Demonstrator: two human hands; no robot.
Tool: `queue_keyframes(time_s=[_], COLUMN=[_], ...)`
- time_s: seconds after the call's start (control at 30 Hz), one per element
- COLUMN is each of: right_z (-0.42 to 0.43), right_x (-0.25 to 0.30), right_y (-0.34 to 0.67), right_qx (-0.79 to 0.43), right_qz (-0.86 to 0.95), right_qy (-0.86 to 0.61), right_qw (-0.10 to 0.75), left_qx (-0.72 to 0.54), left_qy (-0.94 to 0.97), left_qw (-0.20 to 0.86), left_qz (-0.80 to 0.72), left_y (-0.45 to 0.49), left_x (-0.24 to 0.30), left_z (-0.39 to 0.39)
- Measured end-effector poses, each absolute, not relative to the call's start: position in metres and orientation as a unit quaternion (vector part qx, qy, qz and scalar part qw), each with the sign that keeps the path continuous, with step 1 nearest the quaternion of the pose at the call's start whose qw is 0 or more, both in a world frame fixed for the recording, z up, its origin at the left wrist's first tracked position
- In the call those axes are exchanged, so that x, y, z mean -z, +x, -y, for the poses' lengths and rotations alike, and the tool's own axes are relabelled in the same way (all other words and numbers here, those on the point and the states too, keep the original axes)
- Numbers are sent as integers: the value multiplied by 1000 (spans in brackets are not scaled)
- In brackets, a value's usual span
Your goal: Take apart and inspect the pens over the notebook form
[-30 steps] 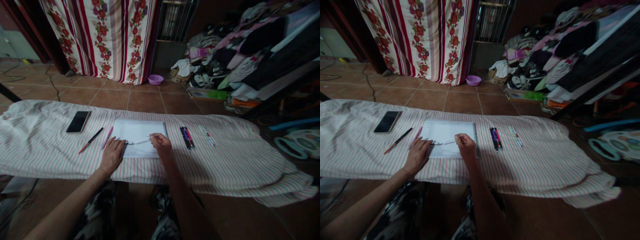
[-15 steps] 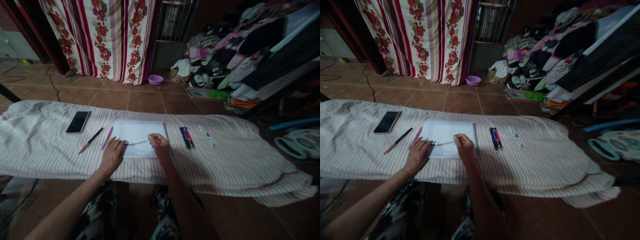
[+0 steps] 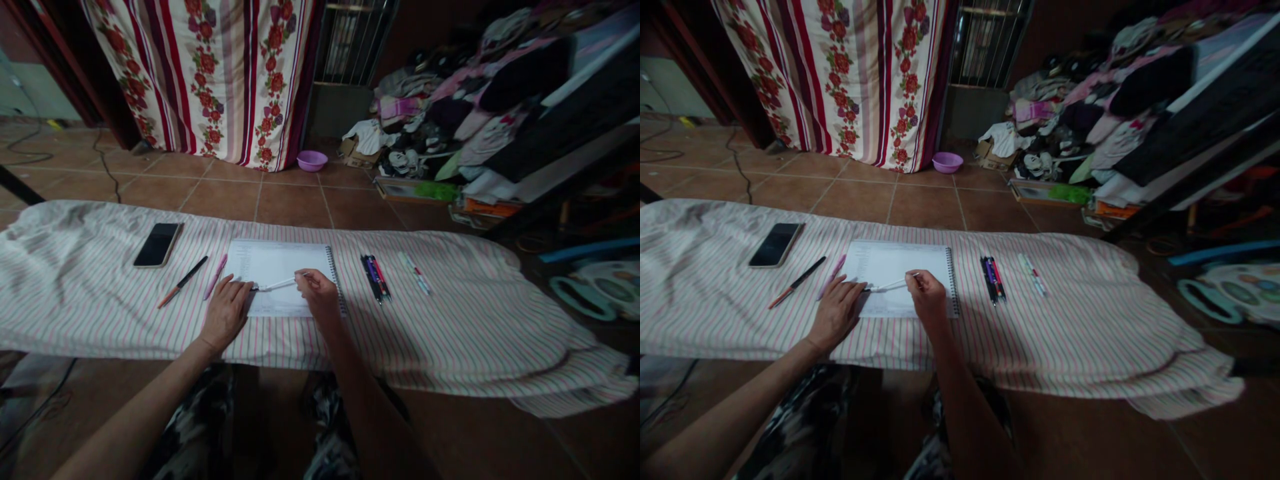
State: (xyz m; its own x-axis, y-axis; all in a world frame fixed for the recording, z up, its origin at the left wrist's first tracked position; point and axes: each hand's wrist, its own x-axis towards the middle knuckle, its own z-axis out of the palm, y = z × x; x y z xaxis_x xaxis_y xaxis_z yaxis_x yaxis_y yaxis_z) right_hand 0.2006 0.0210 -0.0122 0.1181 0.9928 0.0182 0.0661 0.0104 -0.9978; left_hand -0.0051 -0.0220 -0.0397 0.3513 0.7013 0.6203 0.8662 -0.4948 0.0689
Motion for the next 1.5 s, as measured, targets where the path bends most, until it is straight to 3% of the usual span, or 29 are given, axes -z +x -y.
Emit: queue_keyframes(time_s=[0.73, 1.5], right_z=[-15, -14], right_x=[14, 38], right_y=[184, 168], right_qx=[-494, -463], right_qz=[507, 588], right_qy=[-514, -479], right_qw=[484, 458], left_qx=[311, 320], left_qy=[-811, -819], left_qw=[125, 133], left_qz=[480, 456], left_y=[-6, -4], left_x=[41, 36], left_z=[23, 24])
